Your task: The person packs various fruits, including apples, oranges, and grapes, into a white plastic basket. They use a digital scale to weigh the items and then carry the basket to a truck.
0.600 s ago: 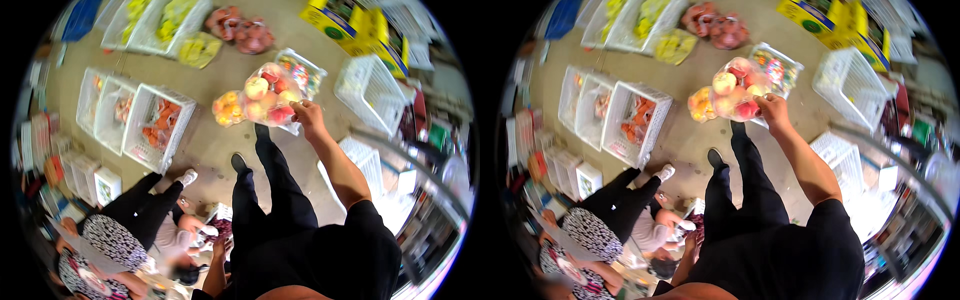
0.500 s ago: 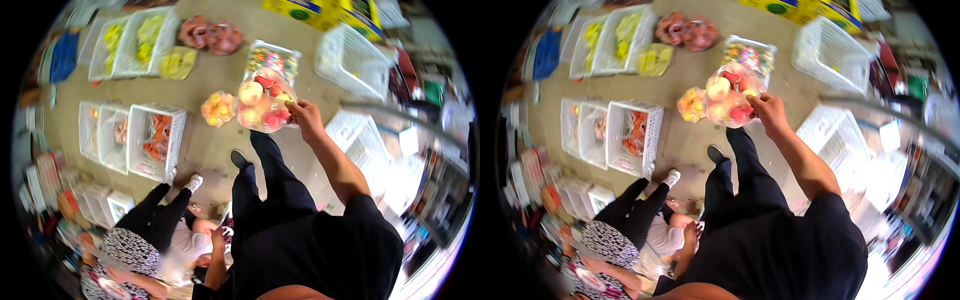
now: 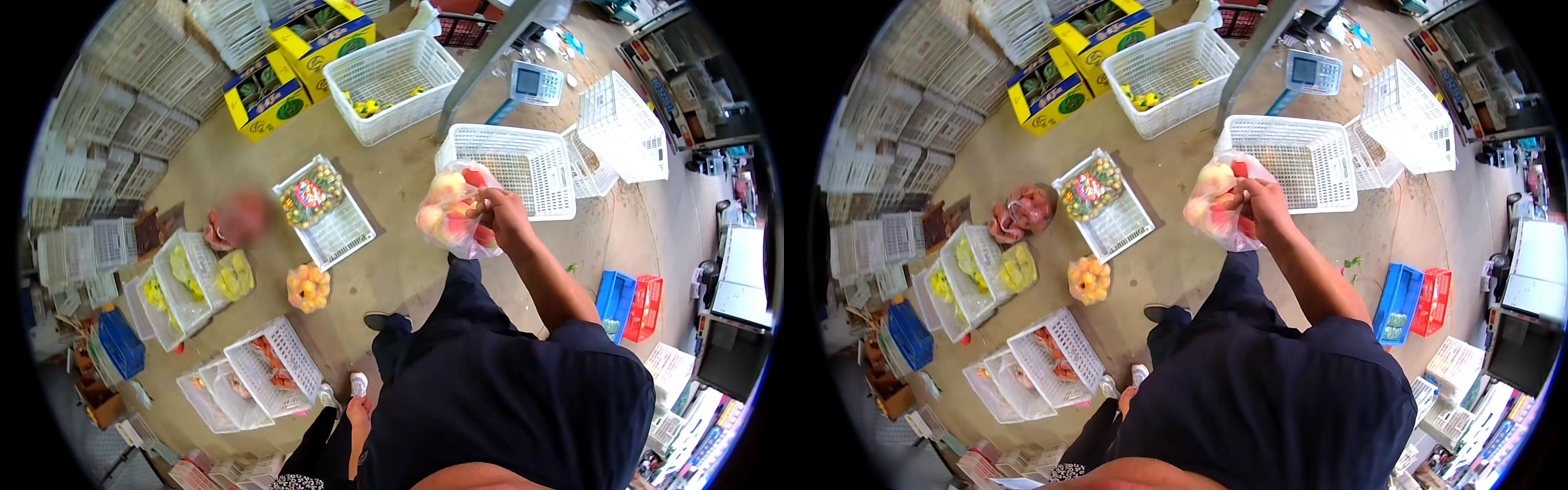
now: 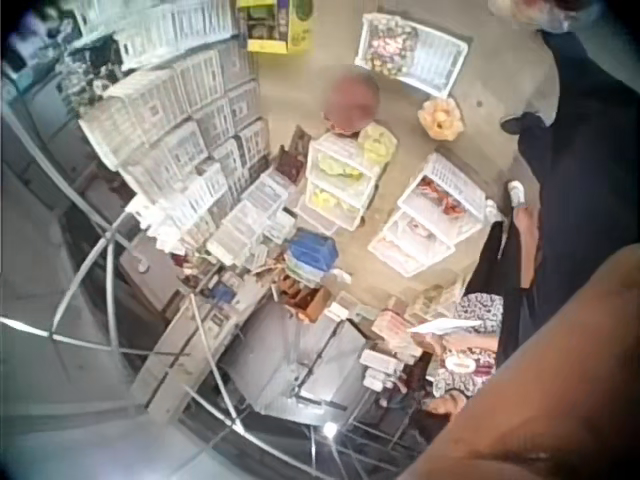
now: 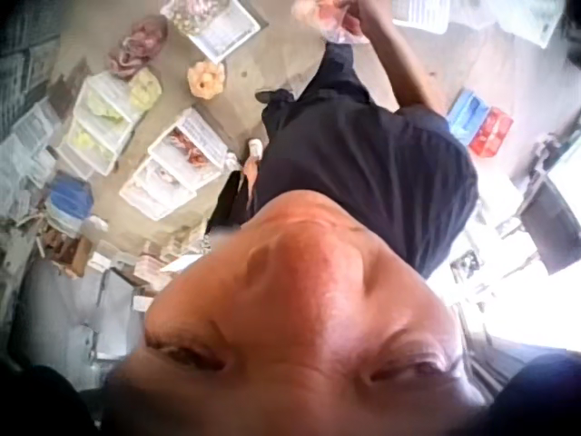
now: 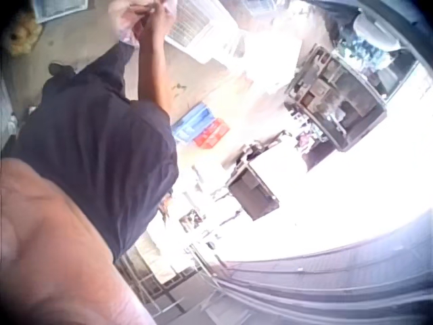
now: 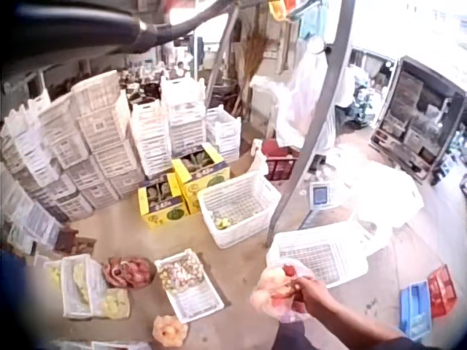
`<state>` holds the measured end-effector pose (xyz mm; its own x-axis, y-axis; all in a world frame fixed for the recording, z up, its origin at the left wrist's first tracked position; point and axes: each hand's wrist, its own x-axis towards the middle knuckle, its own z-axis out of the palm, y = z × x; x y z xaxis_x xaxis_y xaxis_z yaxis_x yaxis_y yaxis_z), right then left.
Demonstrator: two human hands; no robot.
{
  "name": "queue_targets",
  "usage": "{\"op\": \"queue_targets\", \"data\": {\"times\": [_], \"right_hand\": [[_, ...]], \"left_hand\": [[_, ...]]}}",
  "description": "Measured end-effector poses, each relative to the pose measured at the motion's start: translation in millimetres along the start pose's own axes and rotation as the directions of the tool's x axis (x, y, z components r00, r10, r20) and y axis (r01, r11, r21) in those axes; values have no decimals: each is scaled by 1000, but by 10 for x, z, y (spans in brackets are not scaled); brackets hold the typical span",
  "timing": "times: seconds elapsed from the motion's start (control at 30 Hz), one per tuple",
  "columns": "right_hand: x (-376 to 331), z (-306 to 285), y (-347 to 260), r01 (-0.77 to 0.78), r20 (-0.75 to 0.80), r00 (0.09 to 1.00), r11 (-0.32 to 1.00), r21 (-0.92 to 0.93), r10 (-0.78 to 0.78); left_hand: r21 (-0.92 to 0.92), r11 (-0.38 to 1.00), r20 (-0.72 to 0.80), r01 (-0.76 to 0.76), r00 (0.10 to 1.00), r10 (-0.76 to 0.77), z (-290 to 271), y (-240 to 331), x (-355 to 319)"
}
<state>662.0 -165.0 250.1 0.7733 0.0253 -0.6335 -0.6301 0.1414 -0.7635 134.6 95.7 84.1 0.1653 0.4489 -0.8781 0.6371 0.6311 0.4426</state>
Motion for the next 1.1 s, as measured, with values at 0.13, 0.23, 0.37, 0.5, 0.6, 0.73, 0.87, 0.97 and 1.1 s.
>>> {"op": "queue_targets", "data": {"times": [0.13, 0.23, 0.37, 0.5, 0.6, 0.73, 0.87, 0.97, 1.1], "right_hand": [[642, -742, -273, -69, -72, 994, 992, 104, 77], [1362, -1153, -27, -149, -95, 981, 973, 177, 168], [2078, -1679, -8, -211, -65, 963, 887, 411, 260], [3286, -2343, 764, -279, 54, 948, 737, 615, 314], [3721, -2336, 862, -291, -44, 909, 706, 645, 415], [4165, -2100, 964, -231, -150, 850, 613, 755, 505], [4564, -2059, 1204, -149, -90, 898, 491, 858, 430], [4735, -1911, 1302, -153, -61, 912, 477, 866, 405], [4814, -1736, 1427, -267, 23, 900, 508, 819, 436]], "left_hand": [[-155, 984, 22, 86, 996, -84, 684, 152, 69], [230, 961, 199, -156, 974, 110, 1177, 168, 47], [44, 992, -114, 119, 987, -113, 2124, 497, -425], [282, 959, -13, 32, 999, -29, 2953, 750, -392], [502, 851, 214, -155, 975, 52, 3524, 595, 70], [472, 866, 305, -164, 952, 14, 4883, 811, 421], [487, 864, 309, -127, 950, -35, 5742, 866, 933], [467, 860, 331, -205, 943, 45, 6004, 641, 1391], [369, 927, 371, -67, 925, -81, 6313, 726, 1541]]}}
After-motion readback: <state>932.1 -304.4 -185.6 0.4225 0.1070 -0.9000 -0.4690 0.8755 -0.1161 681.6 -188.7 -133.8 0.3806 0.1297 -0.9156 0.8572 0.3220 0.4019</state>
